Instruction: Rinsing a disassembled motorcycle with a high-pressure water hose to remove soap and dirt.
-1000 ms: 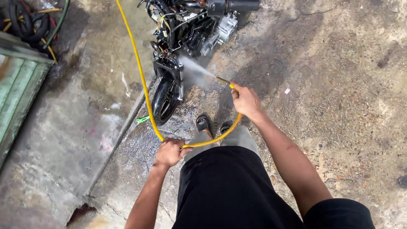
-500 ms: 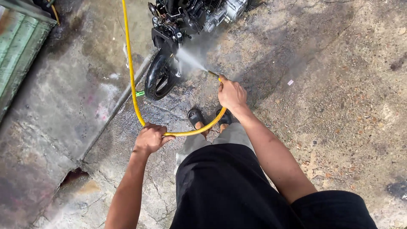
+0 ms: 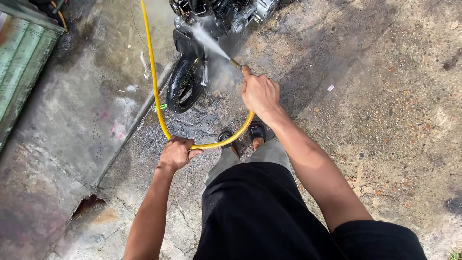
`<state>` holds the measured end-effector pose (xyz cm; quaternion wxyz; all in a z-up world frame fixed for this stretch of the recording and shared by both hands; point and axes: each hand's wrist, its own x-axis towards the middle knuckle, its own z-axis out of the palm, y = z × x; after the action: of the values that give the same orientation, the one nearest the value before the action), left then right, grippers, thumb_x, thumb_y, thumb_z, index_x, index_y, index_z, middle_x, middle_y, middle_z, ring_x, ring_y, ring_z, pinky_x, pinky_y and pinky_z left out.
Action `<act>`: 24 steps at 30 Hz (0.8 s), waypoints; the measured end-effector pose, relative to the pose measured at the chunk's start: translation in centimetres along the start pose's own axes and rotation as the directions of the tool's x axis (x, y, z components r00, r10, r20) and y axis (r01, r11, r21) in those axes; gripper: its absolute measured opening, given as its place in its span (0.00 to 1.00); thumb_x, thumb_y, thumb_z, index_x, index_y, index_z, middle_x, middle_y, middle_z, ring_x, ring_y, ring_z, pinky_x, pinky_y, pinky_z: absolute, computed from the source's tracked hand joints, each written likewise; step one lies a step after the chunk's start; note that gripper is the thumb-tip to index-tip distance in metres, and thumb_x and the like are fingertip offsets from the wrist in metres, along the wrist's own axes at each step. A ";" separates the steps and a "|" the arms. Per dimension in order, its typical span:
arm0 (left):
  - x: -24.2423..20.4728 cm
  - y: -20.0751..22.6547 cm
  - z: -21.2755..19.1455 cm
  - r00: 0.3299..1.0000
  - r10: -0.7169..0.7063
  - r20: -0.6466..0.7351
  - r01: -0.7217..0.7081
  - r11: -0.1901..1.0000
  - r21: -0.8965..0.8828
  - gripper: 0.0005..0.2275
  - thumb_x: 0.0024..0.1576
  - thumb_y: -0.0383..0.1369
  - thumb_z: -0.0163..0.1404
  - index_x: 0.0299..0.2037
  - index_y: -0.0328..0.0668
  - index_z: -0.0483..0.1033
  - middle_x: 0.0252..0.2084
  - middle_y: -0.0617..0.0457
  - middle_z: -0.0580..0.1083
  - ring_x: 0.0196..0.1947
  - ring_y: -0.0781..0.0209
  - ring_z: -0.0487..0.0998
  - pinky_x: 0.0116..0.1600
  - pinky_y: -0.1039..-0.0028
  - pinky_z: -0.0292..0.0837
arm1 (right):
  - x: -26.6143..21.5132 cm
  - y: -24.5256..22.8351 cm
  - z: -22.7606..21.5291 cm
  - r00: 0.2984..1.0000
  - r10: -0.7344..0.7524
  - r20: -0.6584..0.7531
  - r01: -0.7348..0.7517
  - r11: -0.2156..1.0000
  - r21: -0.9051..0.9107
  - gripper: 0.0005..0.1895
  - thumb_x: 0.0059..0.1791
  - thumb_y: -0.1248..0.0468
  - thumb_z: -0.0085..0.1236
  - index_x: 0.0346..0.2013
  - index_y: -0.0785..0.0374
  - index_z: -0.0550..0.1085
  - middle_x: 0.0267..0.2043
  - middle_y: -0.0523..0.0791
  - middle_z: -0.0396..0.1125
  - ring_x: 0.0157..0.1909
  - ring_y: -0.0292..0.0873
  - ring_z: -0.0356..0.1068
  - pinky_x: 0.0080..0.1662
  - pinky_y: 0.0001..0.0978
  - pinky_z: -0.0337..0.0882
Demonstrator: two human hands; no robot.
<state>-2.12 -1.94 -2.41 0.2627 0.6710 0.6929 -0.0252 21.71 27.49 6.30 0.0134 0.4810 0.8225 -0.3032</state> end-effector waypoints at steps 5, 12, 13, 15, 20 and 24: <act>-0.8 -0.8 -0.3 0.999 0.020 -0.031 -0.021 0.999 -0.024 0.26 0.59 0.64 0.37 0.31 0.51 0.71 0.26 0.52 0.77 0.34 0.50 0.82 0.51 0.58 0.74 | 2.1 -0.9 2.1 0.999 -0.036 0.025 0.038 0.996 -0.080 0.26 0.51 0.62 0.46 0.65 0.57 0.71 0.26 0.52 0.75 0.36 0.56 0.79 0.48 0.55 0.75; -1.3 -1.4 0.5 1.000 -0.005 -0.020 0.003 0.996 -0.094 0.26 0.60 0.64 0.38 0.30 0.52 0.72 0.26 0.52 0.78 0.34 0.51 0.83 0.52 0.59 0.75 | 2.1 -4.1 1.9 0.998 -0.007 0.055 0.014 0.992 -0.125 0.28 0.51 0.64 0.44 0.67 0.58 0.68 0.28 0.52 0.76 0.40 0.55 0.80 0.52 0.52 0.74; -1.5 -1.5 0.6 1.000 -0.006 -0.010 0.005 0.994 -0.106 0.26 0.60 0.63 0.38 0.30 0.51 0.72 0.26 0.52 0.78 0.34 0.51 0.83 0.52 0.58 0.75 | 2.4 -4.0 2.5 0.998 -0.003 0.059 0.010 0.992 -0.123 0.28 0.51 0.64 0.44 0.68 0.58 0.68 0.29 0.54 0.76 0.41 0.56 0.79 0.53 0.52 0.74; -1.9 -1.7 0.5 1.000 -0.020 -0.022 0.017 0.994 -0.108 0.26 0.60 0.64 0.37 0.30 0.51 0.72 0.26 0.51 0.77 0.34 0.50 0.83 0.52 0.58 0.75 | 3.9 -2.5 5.4 0.999 -0.006 0.049 0.012 0.991 -0.130 0.28 0.51 0.64 0.44 0.68 0.60 0.68 0.30 0.54 0.76 0.41 0.55 0.79 0.52 0.52 0.74; -2.1 -2.0 0.2 0.998 -0.042 -0.049 0.035 0.991 -0.130 0.26 0.60 0.63 0.37 0.30 0.51 0.72 0.27 0.52 0.78 0.35 0.51 0.83 0.54 0.59 0.75 | 5.8 -3.3 6.0 1.000 -0.015 0.020 0.018 0.985 -0.169 0.28 0.49 0.65 0.47 0.65 0.62 0.70 0.28 0.54 0.76 0.39 0.56 0.80 0.51 0.52 0.75; -1.3 -1.8 0.8 0.982 -0.070 -0.177 0.032 0.978 -0.207 0.24 0.60 0.60 0.41 0.28 0.49 0.71 0.24 0.49 0.76 0.32 0.47 0.82 0.51 0.57 0.75 | 6.8 -7.0 2.6 0.996 -0.082 -0.039 0.071 0.973 -0.217 0.25 0.50 0.63 0.47 0.62 0.60 0.73 0.29 0.53 0.76 0.40 0.57 0.79 0.49 0.52 0.75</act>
<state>-3.65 -3.62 -3.14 0.2642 0.6221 0.7301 0.1006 11.74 28.99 5.44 0.0340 0.4517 0.8686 -0.2008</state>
